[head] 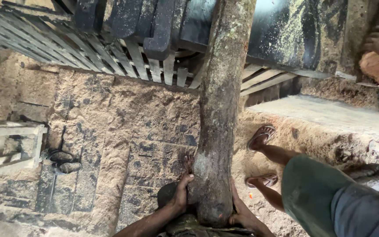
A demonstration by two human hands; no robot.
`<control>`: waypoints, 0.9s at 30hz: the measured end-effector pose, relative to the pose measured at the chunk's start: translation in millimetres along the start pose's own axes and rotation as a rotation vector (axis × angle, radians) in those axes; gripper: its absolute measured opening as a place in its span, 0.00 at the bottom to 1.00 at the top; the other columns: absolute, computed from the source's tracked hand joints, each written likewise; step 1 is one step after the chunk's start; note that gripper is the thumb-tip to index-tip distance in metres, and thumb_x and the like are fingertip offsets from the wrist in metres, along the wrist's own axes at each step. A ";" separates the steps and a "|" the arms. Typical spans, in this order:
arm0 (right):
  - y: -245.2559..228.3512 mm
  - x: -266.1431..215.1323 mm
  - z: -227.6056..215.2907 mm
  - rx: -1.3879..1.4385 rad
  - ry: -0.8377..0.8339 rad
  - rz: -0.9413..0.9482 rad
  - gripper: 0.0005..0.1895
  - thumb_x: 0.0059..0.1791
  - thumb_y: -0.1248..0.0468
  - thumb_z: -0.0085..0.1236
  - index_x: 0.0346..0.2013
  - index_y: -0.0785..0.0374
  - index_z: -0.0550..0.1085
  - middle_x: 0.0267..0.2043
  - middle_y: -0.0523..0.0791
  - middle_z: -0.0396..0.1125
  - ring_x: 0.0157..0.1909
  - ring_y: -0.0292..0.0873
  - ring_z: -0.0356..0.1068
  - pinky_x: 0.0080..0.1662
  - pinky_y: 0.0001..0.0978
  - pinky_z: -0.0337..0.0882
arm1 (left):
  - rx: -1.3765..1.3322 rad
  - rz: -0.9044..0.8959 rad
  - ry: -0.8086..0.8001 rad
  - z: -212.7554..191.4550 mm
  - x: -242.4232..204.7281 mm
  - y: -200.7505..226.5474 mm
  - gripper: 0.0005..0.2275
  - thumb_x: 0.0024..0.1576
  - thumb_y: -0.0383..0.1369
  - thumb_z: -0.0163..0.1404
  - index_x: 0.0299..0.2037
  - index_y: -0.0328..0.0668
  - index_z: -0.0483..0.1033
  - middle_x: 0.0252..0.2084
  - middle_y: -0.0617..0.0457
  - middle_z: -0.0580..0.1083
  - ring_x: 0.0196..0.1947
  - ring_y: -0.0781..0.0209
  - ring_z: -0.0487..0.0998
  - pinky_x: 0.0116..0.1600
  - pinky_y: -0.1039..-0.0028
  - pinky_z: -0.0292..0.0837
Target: The person positions and guides logs through a large industrial saw, frequently turning the logs and clearing wood pieces as they are cut.
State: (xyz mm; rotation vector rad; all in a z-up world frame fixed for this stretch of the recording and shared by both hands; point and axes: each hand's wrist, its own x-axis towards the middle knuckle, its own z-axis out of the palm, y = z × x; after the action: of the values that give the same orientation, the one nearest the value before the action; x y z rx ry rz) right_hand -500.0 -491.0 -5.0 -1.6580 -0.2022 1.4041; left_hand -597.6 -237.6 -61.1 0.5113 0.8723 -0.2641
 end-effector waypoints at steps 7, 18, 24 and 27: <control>-43.2 13.9 -7.6 0.102 -0.036 -0.097 0.86 0.27 0.35 0.75 0.75 0.57 0.21 0.83 0.54 0.27 0.81 0.49 0.36 0.75 0.41 0.41 | 0.055 0.104 0.013 9.0 21.2 19.8 0.23 0.54 0.47 0.49 0.55 0.42 0.67 0.44 0.48 0.69 0.47 0.50 0.71 0.53 0.56 0.68; -61.7 58.1 -47.5 0.081 -0.023 -0.105 0.82 0.30 0.32 0.69 0.76 0.57 0.23 0.83 0.53 0.24 0.81 0.50 0.31 0.74 0.44 0.39 | -0.052 -0.030 -0.052 35.5 53.7 76.9 0.23 0.52 0.48 0.48 0.52 0.43 0.70 0.43 0.47 0.75 0.43 0.52 0.76 0.49 0.61 0.73; -81.8 80.5 -75.6 0.076 -0.006 -0.105 0.79 0.32 0.31 0.66 0.76 0.57 0.24 0.83 0.52 0.23 0.81 0.50 0.29 0.74 0.46 0.38 | 0.108 0.109 0.006 41.1 88.5 95.8 0.22 0.52 0.49 0.48 0.49 0.43 0.70 0.46 0.51 0.71 0.49 0.55 0.71 0.56 0.62 0.67; -85.0 87.0 -93.2 0.062 -0.011 -0.100 0.78 0.32 0.30 0.64 0.77 0.58 0.25 0.83 0.52 0.22 0.82 0.51 0.28 0.74 0.47 0.37 | 0.064 0.134 -0.013 46.7 103.5 103.3 0.21 0.52 0.49 0.49 0.47 0.42 0.69 0.45 0.50 0.70 0.48 0.54 0.69 0.55 0.62 0.66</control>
State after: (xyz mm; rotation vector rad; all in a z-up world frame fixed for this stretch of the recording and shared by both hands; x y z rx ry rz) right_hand -356.7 -437.1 -11.7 -1.5688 -0.2416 1.3318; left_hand -458.9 -176.1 -84.4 0.6249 0.8155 -0.1730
